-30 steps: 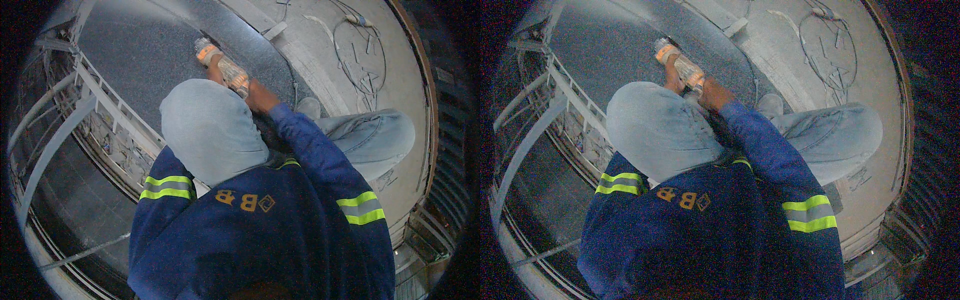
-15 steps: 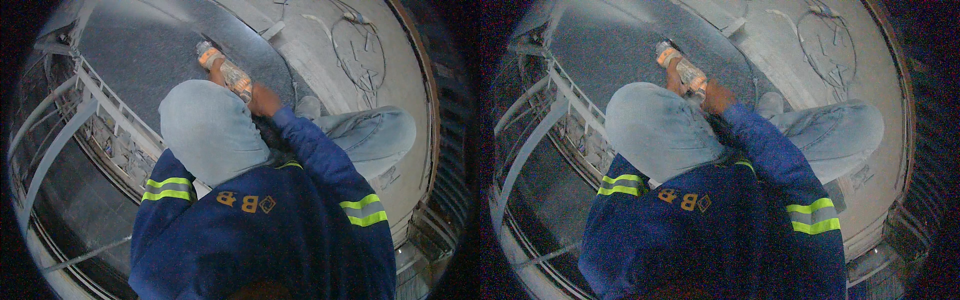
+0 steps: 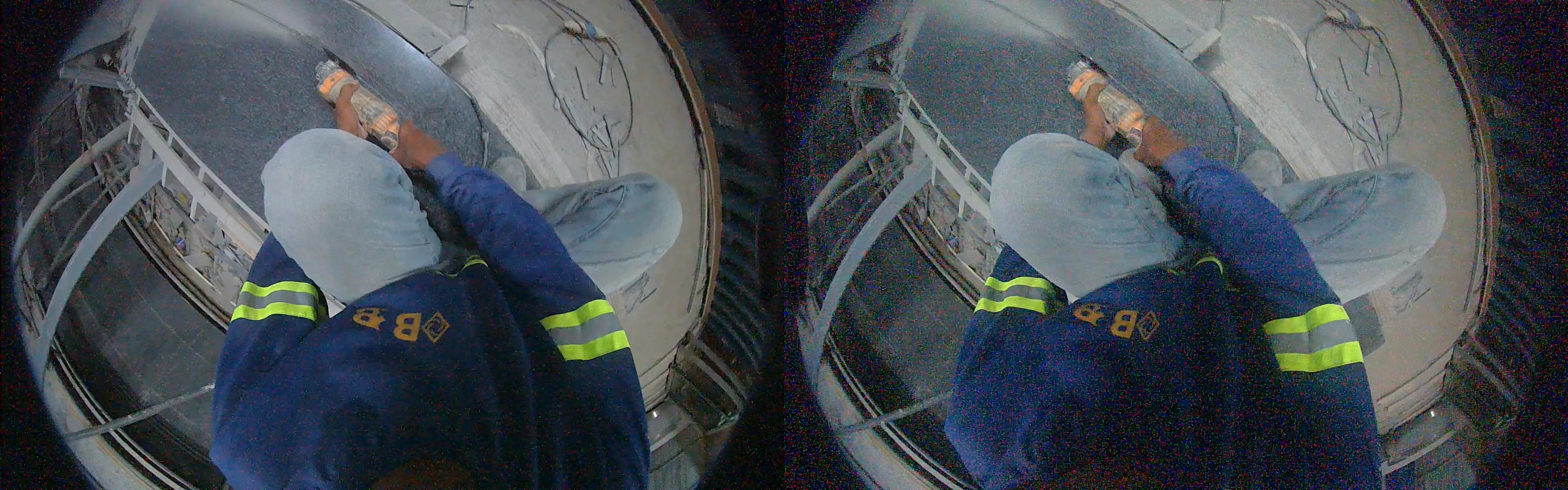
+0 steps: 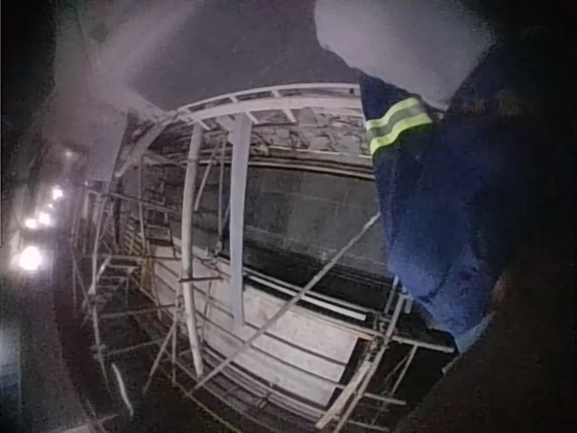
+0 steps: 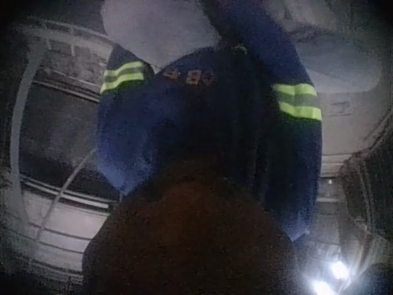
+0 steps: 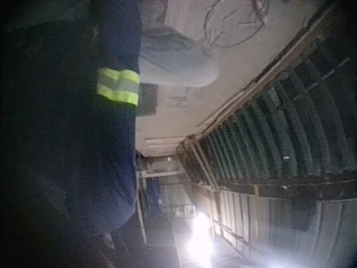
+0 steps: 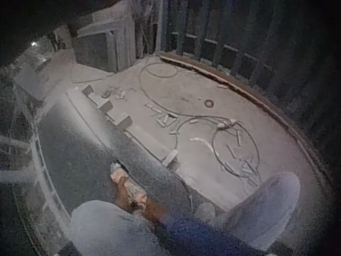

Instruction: The person kneels on the floor and uses an orange power tool to grind a dark flat surface. The tool is moved back and forth across the surface, generating dust. The person continues the grinding motion throughout the clip.

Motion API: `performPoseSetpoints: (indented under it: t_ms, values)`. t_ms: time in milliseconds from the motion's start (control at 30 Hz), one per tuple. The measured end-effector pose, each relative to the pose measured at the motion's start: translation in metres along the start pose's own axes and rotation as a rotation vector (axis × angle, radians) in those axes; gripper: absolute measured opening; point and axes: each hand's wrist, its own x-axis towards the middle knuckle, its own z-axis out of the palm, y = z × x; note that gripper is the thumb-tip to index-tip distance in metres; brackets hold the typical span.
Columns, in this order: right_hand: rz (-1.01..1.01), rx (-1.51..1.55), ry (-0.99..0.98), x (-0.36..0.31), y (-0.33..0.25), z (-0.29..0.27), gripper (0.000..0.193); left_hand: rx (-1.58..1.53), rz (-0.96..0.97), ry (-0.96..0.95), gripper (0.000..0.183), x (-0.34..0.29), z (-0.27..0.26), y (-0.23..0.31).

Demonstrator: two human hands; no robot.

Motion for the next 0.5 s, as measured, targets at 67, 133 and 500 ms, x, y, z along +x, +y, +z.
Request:
performPoseSetpoints:
  t_ms: [67,133,500]
  values:
    - [0.019,0.019,-0.006,-0.003,0.0,-0.003,0.079,0.005,-0.074,0.045,0.037,-0.005,0.009,0.005]
    - [0.026,0.015,-0.014,-0.007,0.008,-0.002,0.077,0.008,-0.117,0.049,0.036,-0.018,0.019,0.005]
    - [0.096,0.014,-0.005,-0.032,0.006,-0.002,0.064,0.016,-0.057,0.032,0.036,-0.037,0.022,-0.005]
